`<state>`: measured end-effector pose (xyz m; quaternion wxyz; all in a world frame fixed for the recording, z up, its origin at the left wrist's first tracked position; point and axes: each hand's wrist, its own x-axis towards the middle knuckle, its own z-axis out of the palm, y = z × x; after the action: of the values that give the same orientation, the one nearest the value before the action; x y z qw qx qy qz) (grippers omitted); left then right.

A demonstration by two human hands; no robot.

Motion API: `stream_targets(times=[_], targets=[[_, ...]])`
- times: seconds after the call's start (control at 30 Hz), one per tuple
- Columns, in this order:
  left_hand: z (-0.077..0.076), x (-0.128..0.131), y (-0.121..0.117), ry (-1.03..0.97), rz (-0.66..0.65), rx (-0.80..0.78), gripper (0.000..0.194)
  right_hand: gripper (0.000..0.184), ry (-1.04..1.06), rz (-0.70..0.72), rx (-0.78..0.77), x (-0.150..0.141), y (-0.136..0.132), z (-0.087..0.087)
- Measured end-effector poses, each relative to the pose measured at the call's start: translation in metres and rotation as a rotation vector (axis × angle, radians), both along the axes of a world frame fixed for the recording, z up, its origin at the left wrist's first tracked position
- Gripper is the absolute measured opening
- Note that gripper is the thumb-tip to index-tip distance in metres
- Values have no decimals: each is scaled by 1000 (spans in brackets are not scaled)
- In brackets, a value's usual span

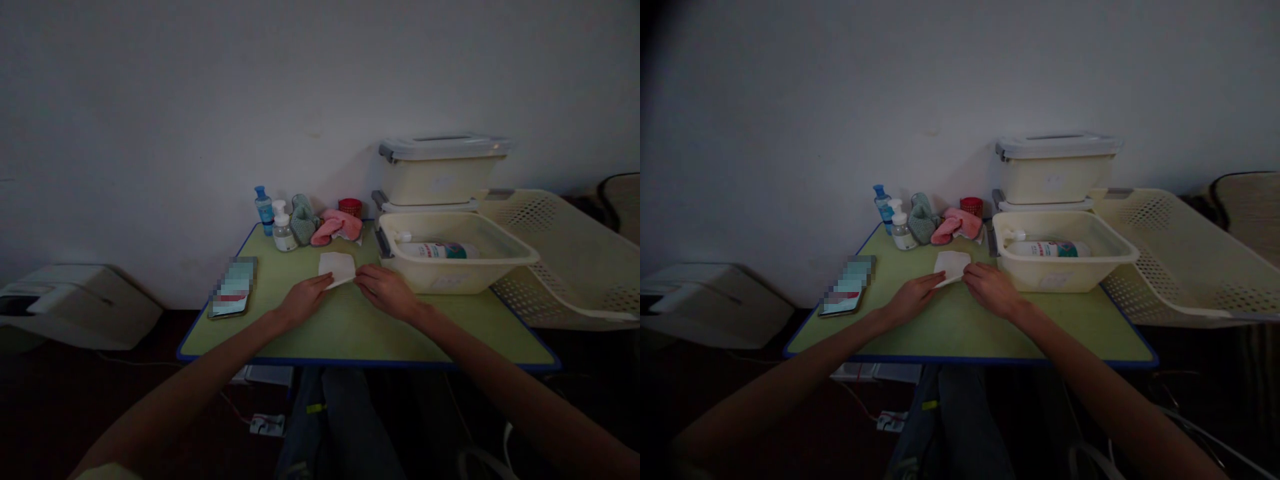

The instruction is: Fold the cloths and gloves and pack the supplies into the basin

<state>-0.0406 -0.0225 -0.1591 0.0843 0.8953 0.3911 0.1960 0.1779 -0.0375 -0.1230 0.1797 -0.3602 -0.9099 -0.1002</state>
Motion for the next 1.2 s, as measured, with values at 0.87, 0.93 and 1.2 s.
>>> stream_targets(times=[0.87,0.93,1.2], targets=[[150,-21,-29,-114,-161,-489,26,17,520,129,-111,-7,-42,89],[152,-21,-36,-144,-150,-555,26,17,565,110,-153,-7,-52,93],[102,-18,-13,-293,-84,-1046,30,20,598,-97,-521,-9,-42,66]])
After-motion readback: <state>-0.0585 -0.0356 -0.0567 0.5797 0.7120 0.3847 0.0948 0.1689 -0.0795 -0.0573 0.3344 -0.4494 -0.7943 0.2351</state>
